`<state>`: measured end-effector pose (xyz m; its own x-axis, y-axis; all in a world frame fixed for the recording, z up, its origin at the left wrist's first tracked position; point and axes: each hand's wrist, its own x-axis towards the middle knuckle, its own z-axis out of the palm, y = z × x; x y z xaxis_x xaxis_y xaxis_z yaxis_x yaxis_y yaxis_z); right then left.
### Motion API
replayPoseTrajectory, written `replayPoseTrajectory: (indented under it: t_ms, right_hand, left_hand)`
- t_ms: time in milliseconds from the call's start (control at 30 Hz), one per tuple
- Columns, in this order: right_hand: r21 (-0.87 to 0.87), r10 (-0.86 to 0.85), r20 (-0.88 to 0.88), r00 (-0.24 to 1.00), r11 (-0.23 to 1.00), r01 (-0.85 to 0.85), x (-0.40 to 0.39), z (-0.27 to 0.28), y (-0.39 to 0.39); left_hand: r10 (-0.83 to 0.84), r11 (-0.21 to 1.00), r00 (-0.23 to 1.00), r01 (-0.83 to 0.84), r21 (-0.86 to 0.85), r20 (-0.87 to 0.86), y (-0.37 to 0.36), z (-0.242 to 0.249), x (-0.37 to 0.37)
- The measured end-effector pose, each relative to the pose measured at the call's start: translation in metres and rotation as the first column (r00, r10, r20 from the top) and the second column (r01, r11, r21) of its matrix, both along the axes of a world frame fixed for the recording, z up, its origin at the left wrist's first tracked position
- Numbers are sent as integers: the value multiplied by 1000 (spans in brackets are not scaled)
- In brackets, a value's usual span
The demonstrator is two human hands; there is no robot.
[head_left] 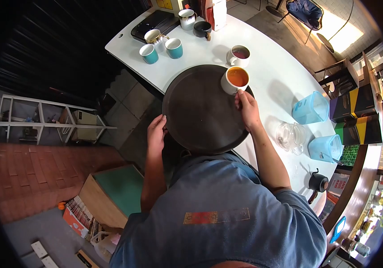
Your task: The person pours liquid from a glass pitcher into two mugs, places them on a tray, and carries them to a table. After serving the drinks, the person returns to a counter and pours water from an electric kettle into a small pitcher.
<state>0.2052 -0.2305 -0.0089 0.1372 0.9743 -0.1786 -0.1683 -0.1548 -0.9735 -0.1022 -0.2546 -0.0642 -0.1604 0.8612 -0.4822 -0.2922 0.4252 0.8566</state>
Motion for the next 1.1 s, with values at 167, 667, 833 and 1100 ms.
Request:
replayPoseTrajectory:
  t_ms: [167, 667, 833, 1100]
  right_hand:
    - [-11, 123, 52, 991, 992, -123, -11, -14, -3]
    - [62, -153, 385, 910, 988, 140, 11, -25, 31]
    - [-128, -68, 38, 997, 989, 73, 16, 2, 97]
    - [-227, 23, -511, 859, 960, -160, 18, -10, 143]
  left_hand:
    - [-23, 1000, 999, 24, 8, -33, 3, -8, -1]
    - [1, 998, 998, 3, 64, -68, -3, -5, 4]
    - [-14, 996, 992, 24, 84, -123, -3, -11, 4]
    - [-82, 989, 994, 90, 113, -75, -33, -20, -6]
